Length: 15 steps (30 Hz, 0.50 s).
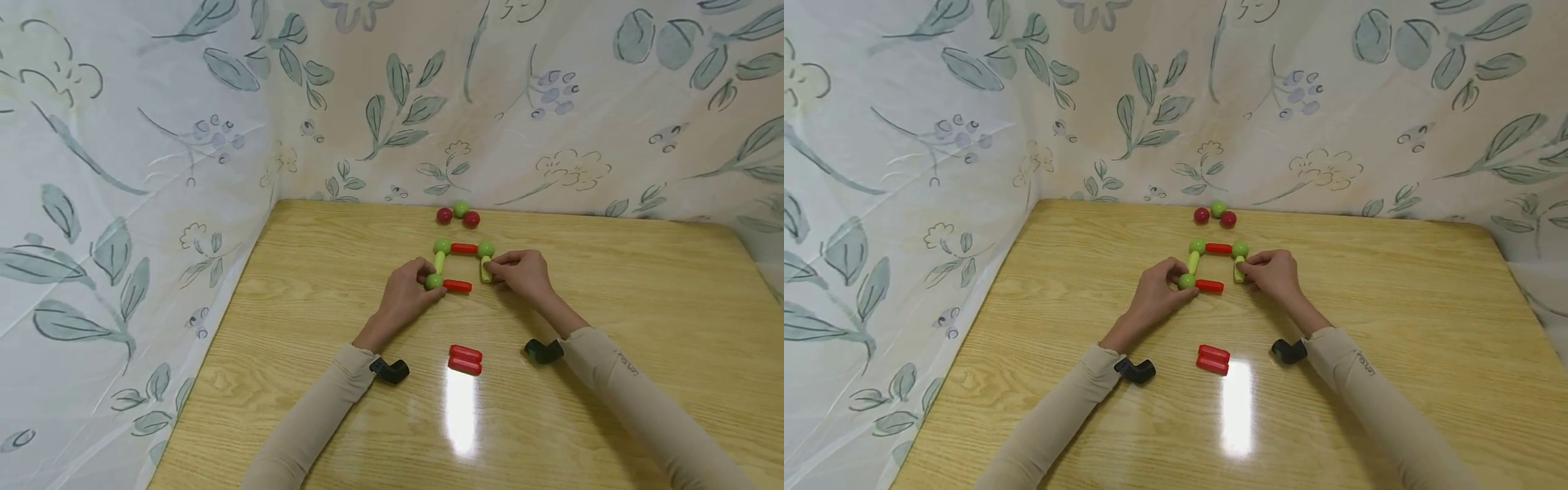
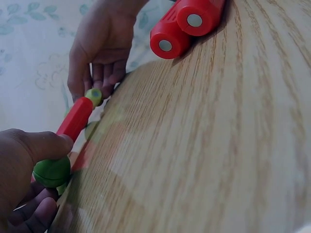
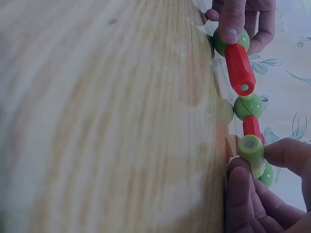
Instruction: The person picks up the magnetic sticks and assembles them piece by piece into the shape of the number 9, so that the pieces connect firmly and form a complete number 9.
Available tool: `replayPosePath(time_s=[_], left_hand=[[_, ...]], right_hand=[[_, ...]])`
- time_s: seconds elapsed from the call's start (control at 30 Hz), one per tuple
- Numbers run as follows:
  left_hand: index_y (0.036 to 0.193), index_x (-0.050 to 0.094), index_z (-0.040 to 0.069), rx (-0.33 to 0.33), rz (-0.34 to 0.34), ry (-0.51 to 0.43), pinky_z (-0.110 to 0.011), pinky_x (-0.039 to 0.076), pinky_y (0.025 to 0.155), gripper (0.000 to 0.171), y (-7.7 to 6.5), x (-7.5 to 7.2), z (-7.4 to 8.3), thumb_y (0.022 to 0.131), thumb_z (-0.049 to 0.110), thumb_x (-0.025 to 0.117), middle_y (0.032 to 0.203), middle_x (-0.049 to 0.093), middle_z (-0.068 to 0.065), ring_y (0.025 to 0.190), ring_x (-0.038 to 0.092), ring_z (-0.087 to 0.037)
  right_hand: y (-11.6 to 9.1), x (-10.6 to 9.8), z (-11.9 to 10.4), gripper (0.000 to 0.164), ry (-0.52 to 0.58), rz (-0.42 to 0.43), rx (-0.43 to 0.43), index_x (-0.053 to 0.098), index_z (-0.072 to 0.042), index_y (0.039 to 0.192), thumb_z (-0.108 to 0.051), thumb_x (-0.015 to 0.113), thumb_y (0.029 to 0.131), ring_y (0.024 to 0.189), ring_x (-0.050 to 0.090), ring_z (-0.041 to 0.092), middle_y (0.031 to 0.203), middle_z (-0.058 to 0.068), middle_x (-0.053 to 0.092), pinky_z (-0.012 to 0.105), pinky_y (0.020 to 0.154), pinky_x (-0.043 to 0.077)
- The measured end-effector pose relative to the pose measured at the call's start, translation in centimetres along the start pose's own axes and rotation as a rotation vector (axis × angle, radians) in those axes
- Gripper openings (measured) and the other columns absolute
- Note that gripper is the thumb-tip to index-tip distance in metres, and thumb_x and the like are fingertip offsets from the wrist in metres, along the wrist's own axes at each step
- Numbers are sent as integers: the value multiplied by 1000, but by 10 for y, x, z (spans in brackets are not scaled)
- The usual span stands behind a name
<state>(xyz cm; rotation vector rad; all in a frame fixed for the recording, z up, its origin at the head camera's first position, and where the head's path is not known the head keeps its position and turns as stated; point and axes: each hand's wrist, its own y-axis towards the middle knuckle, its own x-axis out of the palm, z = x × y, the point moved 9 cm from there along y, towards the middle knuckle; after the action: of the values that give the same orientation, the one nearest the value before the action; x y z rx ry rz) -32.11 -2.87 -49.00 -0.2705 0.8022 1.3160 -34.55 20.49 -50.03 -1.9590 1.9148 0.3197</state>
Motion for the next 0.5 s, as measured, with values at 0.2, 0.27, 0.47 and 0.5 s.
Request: replayPosePath(time_s=[0.2,0.27,0.47,0.5], left_hand=[[104,63,14,5,4,-1,-24,49,68,34,0,1,0,82,26,85,93,62,5,83,59,-8],[104,62,14,10,8,2,-23,48,68,34,0,1,-1,82,27,85,92,61,5,82,59,-8],[104,62,14,16,17,16,-23,48,68,34,0,1,0,82,27,84,93,61,5,82,59,-8],[104,62,14,16,17,14,-23,48,68,34,0,1,0,82,27,85,92,61,5,82,59,-8]], right_hand=[[-1,0,1,38,34,-6,19,71,8,108,-27,74,93,68,71,17,86,16,71,32,63,58],[-1,0,1,39,50,-7,25,70,8,109,-27,74,93,68,71,17,85,15,72,32,64,58],[0,1,1,41,105,-18,35,69,10,111,-26,73,93,67,71,16,84,12,72,32,66,59],[0,1,1,40,112,-20,37,69,11,111,-25,73,93,67,71,16,84,12,72,33,66,59]])
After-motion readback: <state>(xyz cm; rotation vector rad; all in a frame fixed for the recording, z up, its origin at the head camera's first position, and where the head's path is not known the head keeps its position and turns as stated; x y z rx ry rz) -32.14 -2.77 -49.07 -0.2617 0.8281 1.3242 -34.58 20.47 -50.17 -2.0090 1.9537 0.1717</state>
